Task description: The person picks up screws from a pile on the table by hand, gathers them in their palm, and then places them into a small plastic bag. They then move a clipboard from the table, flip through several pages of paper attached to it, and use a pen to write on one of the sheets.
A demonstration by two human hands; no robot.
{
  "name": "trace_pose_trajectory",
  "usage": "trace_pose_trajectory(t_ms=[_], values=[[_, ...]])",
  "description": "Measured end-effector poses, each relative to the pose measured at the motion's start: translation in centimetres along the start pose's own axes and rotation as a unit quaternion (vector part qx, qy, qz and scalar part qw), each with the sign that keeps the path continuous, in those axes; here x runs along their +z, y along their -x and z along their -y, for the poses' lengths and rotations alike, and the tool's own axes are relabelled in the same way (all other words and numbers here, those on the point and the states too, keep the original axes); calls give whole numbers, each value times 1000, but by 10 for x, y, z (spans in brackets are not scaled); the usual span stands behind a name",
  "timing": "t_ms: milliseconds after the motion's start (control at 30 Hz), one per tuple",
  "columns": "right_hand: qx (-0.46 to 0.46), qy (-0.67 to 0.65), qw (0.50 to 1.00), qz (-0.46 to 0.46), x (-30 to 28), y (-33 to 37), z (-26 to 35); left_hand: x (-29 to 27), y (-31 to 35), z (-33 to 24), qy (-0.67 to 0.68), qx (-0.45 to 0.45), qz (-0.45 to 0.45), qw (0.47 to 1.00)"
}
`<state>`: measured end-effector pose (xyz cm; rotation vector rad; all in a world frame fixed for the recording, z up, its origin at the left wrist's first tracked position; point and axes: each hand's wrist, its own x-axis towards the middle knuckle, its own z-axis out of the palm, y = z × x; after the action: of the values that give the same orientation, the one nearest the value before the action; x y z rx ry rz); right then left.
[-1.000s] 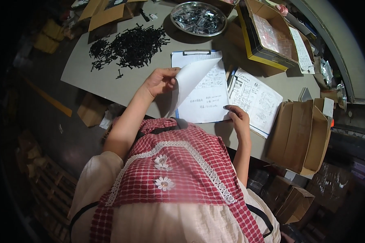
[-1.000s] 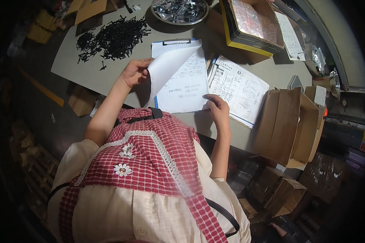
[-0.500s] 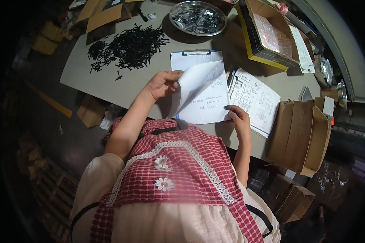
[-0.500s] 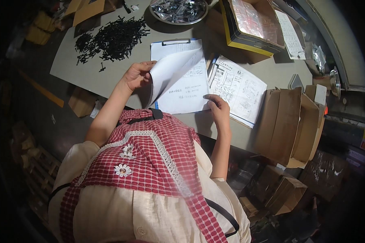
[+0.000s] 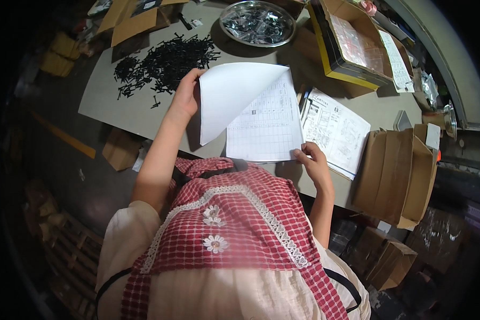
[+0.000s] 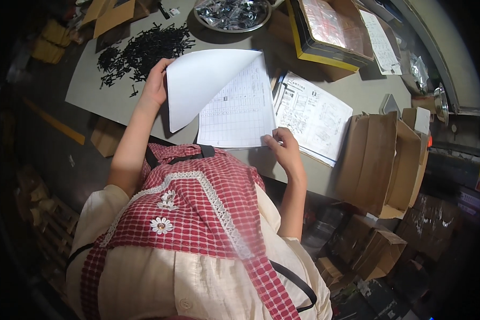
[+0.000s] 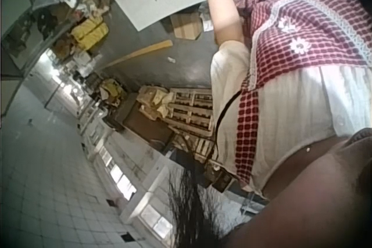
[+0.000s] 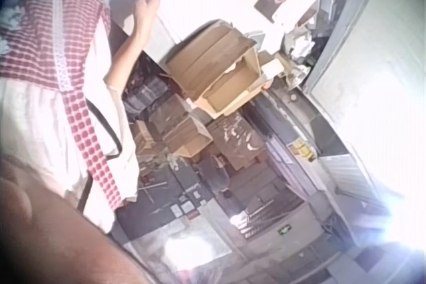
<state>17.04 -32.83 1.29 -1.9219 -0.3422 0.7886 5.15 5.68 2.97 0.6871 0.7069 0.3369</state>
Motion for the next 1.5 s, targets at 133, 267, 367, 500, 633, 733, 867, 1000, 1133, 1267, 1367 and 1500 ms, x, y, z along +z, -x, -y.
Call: trace_pose_trajectory(t_ms=[133, 267, 367, 500, 633, 733, 867, 1000, 1133, 1267, 1367, 1500], values=[[-127, 129, 980, -84, 1, 4, 7, 9, 13, -2, -151, 126, 31, 980], [-225, 181, 949, -128, 15, 12, 32, 32, 42, 22, -288, 153, 93, 941], [-272, 181, 937, -126, 30, 13, 48, 50, 64, 47, -383, 167, 134, 898], [-251, 83, 960, -88, 45, 2, 46, 72, 81, 63, -503, 125, 199, 832], [-181, -90, 979, 10, 65, -4, 42, 73, 81, 72, -472, 23, 212, 855], [-191, -130, 972, 42, 73, -2, 44, 66, 72, 82, -408, -33, 200, 890], [-179, -199, 963, 34, 74, -13, 31, 64, 68, 86, -360, -58, 182, 913], [-156, -228, 961, 28, 68, -16, 28, 64, 69, 89, -359, -71, 190, 911], [-123, -261, 957, 23, 67, -17, 23, 60, 68, 93, -344, -79, 193, 916], [-80, -297, 951, 19, 67, -15, 24, 55, 65, 97, -344, -75, 197, 915], [-62, -319, 945, 27, 66, -16, 22, 55, 65, 97, -342, -84, 196, 915], [-37, -359, 932, 19, 64, -17, 24, 60, 69, 94, -324, -107, 196, 919]])
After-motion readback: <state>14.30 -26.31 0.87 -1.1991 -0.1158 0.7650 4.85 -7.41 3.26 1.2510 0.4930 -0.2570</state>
